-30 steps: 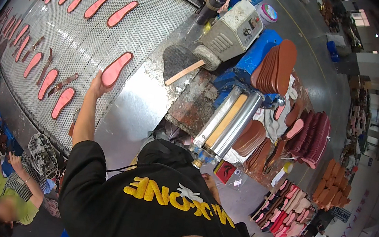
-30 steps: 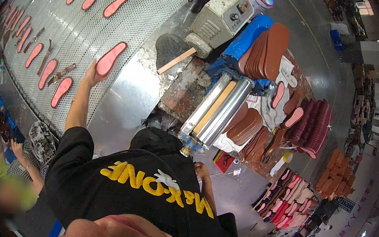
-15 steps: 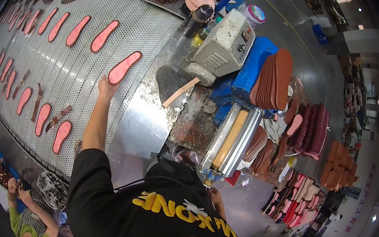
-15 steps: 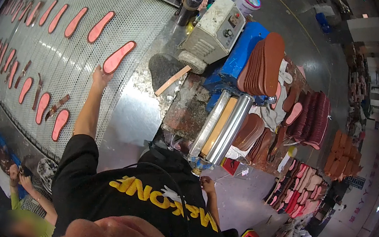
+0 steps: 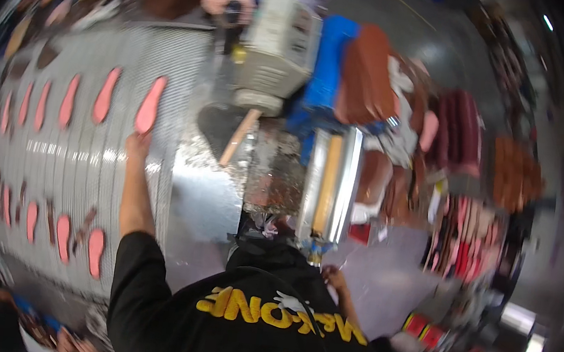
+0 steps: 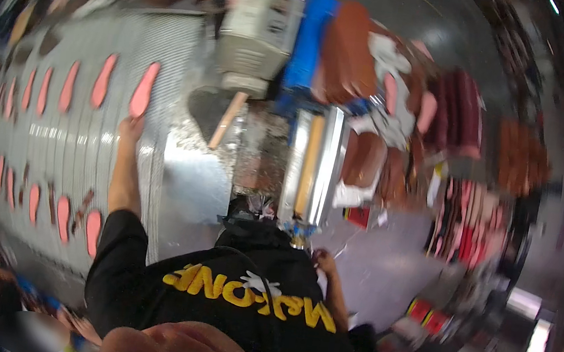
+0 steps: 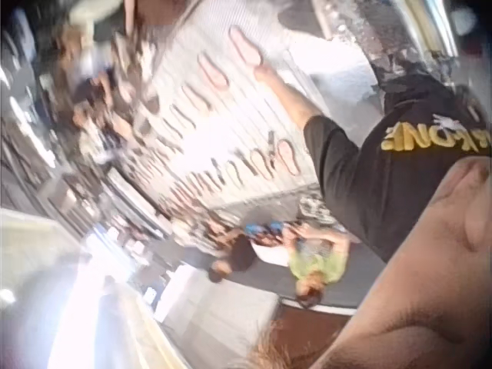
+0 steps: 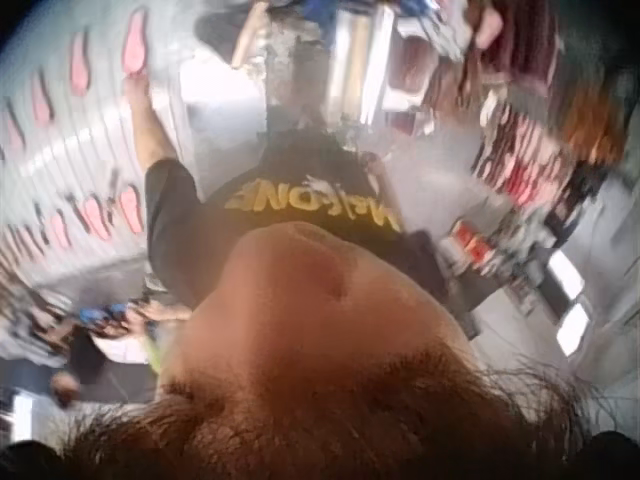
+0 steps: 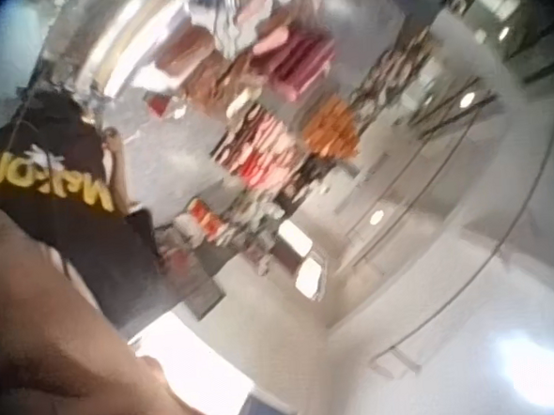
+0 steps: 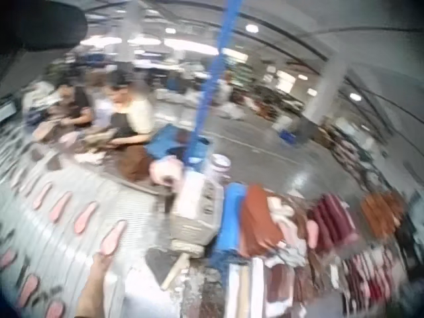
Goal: Apply adhesive or primer to shoe sole components using a roller machine and place them on a conveyor belt.
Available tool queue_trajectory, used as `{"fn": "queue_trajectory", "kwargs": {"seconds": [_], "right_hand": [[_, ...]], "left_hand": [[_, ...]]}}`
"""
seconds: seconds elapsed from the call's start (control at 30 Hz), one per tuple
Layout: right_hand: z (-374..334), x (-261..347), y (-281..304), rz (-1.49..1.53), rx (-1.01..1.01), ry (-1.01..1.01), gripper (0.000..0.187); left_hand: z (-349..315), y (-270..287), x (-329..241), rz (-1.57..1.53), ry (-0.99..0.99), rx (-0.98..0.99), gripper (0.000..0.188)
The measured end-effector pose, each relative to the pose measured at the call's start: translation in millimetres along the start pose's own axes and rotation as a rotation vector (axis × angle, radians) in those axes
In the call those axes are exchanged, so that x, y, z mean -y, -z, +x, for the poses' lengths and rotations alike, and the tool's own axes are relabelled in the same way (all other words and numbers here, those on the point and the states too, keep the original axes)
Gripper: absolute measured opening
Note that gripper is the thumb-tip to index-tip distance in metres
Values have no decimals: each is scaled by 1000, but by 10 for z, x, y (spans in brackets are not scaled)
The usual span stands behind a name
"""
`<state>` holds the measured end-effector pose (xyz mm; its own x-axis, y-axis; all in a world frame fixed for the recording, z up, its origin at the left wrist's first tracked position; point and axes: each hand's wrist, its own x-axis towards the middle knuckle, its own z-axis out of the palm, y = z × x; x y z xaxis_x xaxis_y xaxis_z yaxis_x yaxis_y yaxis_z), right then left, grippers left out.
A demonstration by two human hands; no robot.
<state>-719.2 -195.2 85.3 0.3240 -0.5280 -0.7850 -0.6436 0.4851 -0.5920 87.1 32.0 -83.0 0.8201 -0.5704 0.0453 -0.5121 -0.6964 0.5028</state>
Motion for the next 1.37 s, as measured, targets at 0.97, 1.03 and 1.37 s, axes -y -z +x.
{"fn": "queue_trajectory", "kwargs": {"seconds": [0.97, 1.03, 1.37], "right_hand": [[1780, 2599, 1149, -409, -748, -41, 117], [1686, 2707, 1103, -446, -759, -37, 112], [1873, 2469, 1000, -151, -599, 441, 96]], "left_hand": [[-3378, 331, -3680, -834, 973, 292, 10], [-3621, 371, -3629, -794, 1032, 247, 10], [-4023, 291, -3546, -812, 1190, 148, 16]]}}
